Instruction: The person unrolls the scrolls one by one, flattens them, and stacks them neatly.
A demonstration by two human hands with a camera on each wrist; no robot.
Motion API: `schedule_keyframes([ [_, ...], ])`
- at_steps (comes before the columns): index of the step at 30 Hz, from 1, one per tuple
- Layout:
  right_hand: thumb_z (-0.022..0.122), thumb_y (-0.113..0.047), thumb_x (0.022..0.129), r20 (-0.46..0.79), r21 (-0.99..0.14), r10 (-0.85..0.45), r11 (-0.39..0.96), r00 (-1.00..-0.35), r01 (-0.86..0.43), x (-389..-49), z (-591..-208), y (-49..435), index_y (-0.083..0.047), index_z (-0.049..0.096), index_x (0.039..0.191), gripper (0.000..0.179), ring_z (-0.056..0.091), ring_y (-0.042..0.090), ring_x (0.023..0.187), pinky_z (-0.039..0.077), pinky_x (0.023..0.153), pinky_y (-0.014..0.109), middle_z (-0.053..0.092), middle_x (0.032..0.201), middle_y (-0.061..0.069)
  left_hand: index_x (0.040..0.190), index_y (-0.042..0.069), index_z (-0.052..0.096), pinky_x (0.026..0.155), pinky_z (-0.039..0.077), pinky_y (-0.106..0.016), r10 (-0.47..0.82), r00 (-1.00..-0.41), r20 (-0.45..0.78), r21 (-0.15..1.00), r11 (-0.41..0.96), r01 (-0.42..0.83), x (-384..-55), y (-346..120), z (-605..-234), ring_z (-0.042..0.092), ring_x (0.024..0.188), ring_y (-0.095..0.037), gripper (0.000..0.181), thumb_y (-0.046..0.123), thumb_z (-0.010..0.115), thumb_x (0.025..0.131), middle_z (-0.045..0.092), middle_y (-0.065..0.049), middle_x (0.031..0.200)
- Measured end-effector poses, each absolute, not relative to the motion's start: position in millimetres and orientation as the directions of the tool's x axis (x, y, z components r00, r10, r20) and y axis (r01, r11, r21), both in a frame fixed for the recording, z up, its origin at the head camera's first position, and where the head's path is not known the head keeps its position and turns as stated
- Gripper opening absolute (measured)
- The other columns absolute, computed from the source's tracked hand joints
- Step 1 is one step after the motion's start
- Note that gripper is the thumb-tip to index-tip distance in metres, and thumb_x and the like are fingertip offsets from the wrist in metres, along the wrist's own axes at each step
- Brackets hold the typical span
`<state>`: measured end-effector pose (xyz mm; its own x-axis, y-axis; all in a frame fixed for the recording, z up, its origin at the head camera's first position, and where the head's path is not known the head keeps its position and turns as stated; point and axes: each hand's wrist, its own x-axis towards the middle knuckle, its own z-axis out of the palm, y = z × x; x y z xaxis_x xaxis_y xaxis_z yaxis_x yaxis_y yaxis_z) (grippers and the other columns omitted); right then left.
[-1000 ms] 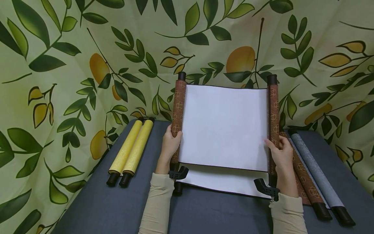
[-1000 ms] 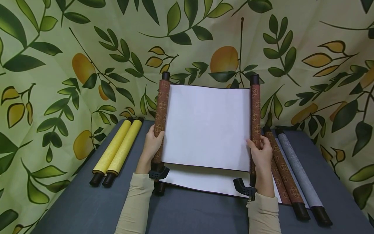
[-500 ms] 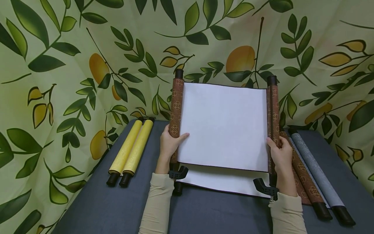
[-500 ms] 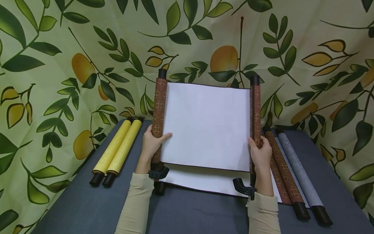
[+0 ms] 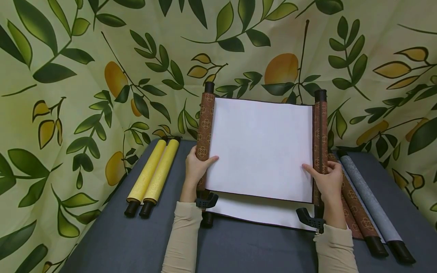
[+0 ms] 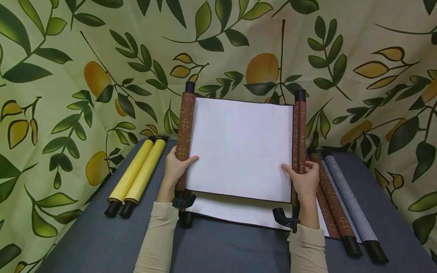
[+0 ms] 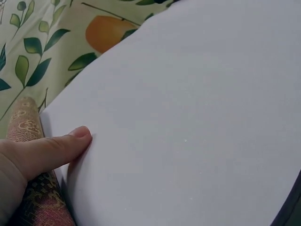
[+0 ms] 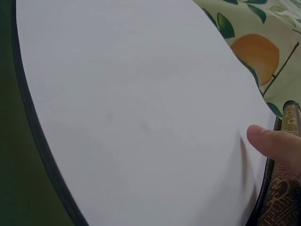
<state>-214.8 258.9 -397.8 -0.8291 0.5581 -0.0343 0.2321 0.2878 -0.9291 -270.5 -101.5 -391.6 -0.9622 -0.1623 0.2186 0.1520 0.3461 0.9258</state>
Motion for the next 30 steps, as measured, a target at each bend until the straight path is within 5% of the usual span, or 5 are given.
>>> schedule_keyframes([
  [3, 0.070, -0.033, 0.086, -0.054, -0.933, 0.546, 0.271, -0.836, 0.237, -213, -397, 260, 0.001, 0.016, 0.148, 0.090, 0.038, 0.040, 0.129, 0.038, 0.109, 0.058, 0.027, 0.153, 0.029, 0.141, -0.001, 0.041, 0.093, 0.051, -0.049, -0.159, -0.964, 0.212, 0.930, 0.336, 0.149, -270, -102, -391, 0.060, 0.113, -0.035, 0.082, 0.024, 0.082, 0.075, 0.059, -0.021, 0.130],
  [12, 0.066, -0.029, 0.088, -0.057, -0.920, 0.548, 0.297, -0.835, 0.257, -212, -396, 263, 0.005, 0.019, 0.147, 0.082, 0.043, 0.034, 0.117, 0.043, 0.096, 0.051, 0.033, 0.149, 0.029, 0.136, 0.000, 0.046, 0.085, 0.054, -0.045, -0.150, -0.962, 0.230, 0.928, 0.332, 0.170, -268, -104, -389, 0.063, 0.103, -0.035, 0.070, 0.021, 0.079, 0.078, 0.062, -0.022, 0.121],
  [19, 0.062, -0.026, 0.091, -0.036, -0.927, 0.559, 0.290, -0.828, 0.236, -210, -395, 266, 0.005, 0.017, 0.150, 0.080, 0.033, 0.043, 0.134, 0.036, 0.109, 0.059, 0.025, 0.153, 0.031, 0.142, 0.000, 0.039, 0.085, 0.053, -0.044, -0.153, -0.969, 0.195, 0.940, 0.313, 0.139, -269, -104, -389, 0.062, 0.106, -0.036, 0.074, 0.019, 0.076, 0.081, 0.059, -0.023, 0.125],
  [23, 0.062, -0.024, 0.091, 0.025, -0.906, 0.573, 0.360, -0.819, 0.224, -209, -396, 269, 0.006, 0.027, 0.146, 0.072, 0.045, 0.032, 0.111, 0.050, 0.084, 0.035, 0.037, 0.143, 0.030, 0.140, -0.001, 0.039, 0.080, 0.053, -0.039, -0.149, -0.970, 0.190, 0.937, 0.323, 0.134, -269, -105, -389, 0.062, 0.103, -0.035, 0.070, 0.018, 0.074, 0.083, 0.059, -0.024, 0.123],
  [30, 0.062, -0.025, 0.091, 0.088, -0.875, 0.566, 0.437, -0.819, 0.208, -208, -397, 271, 0.005, 0.041, 0.137, 0.059, 0.044, 0.021, 0.091, 0.034, 0.058, 0.014, 0.049, 0.129, 0.025, 0.129, -0.002, 0.048, 0.072, 0.054, -0.036, -0.140, -0.962, 0.236, 0.926, 0.331, 0.179, -267, -107, -388, 0.065, 0.094, -0.036, 0.054, 0.014, 0.071, 0.084, 0.062, -0.026, 0.113],
])
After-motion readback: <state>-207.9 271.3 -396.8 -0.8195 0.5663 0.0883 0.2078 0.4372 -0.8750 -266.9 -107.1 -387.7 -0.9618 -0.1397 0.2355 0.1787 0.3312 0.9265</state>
